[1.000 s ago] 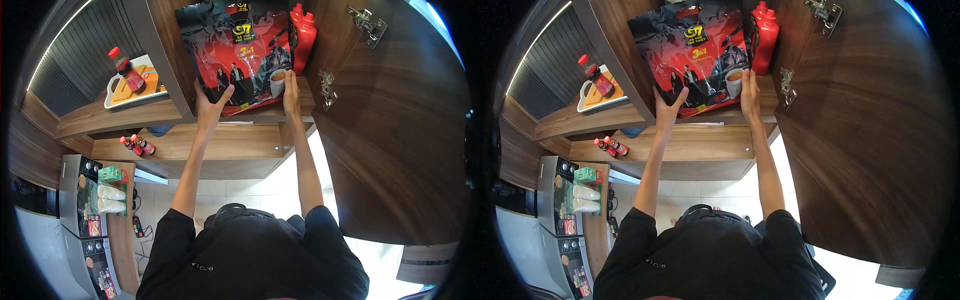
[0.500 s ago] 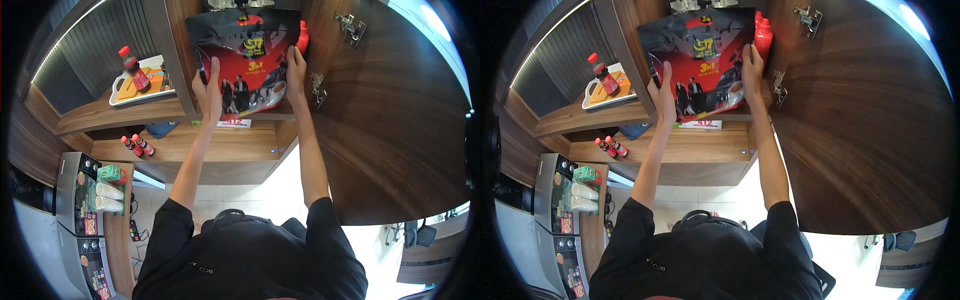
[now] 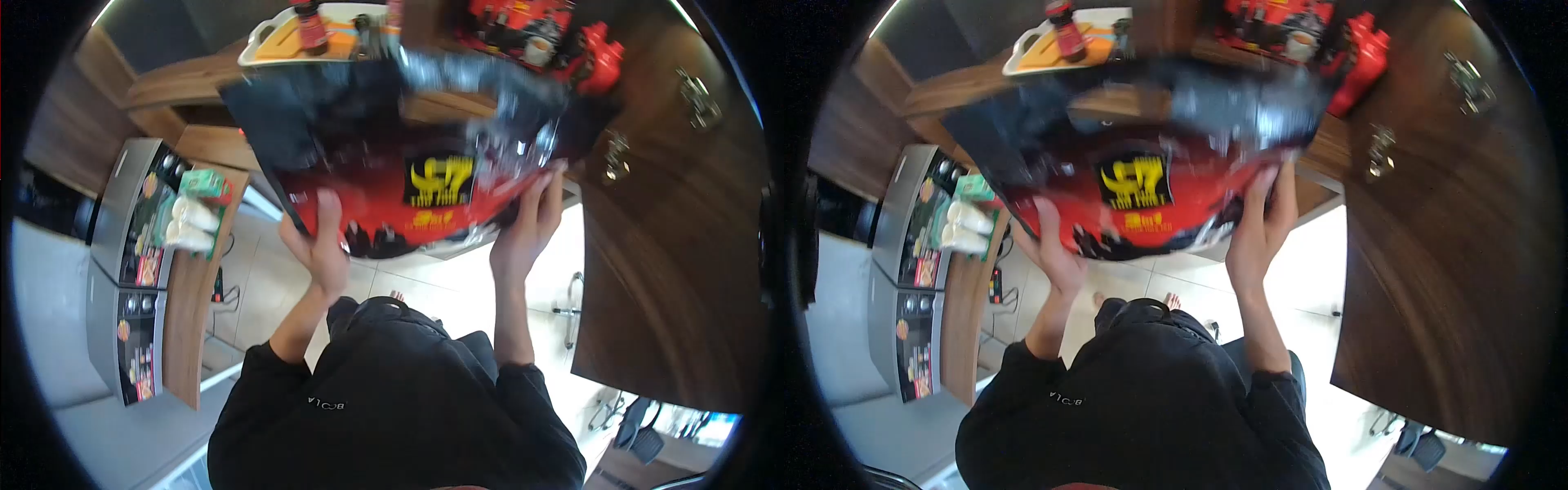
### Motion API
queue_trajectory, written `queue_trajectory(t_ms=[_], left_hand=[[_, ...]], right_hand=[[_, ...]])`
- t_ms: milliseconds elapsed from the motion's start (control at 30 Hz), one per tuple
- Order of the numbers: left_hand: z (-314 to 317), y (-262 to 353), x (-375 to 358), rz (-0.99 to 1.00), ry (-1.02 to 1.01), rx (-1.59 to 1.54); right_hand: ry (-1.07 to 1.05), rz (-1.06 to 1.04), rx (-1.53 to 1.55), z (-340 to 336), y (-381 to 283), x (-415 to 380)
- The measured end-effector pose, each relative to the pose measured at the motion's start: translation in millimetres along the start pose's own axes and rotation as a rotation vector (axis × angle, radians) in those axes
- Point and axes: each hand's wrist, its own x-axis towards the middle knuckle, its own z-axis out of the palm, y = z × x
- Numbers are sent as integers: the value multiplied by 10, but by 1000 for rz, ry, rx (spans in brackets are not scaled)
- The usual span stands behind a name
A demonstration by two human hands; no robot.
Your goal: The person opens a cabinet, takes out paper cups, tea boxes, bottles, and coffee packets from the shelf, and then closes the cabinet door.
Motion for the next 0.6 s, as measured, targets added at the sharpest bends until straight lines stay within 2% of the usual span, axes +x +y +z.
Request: queue_trajectory(t_ms=[33,133,233,300,400,500,533,600], left_hand=[[-163,-43,-64,15,43,54],[-735,-304,-204,-121,107,133],[-1358,-567,-172,-270,9,330],[-1599,-707,-47,-326,54,459],[-1943,-1079,221,-395,62,529],[-2229,-1617,539,-375,-2,638],[-2246,-1657,711,-527,-41,626],[-2348,-2092,974,-268,-73,701]], right_hand=[[1,35,26,51,190,-170],[-49,201,147,297,742,-590],[-81,329,132,620,1384,-875],[-212,418,95,662,2046,-1054],[-275,465,98,1044,2464,-1137],[-230,412,-3,1393,2975,-1131],[-193,370,-12,1533,3148,-1094],[-236,332,-21,1623,3530,-960]])
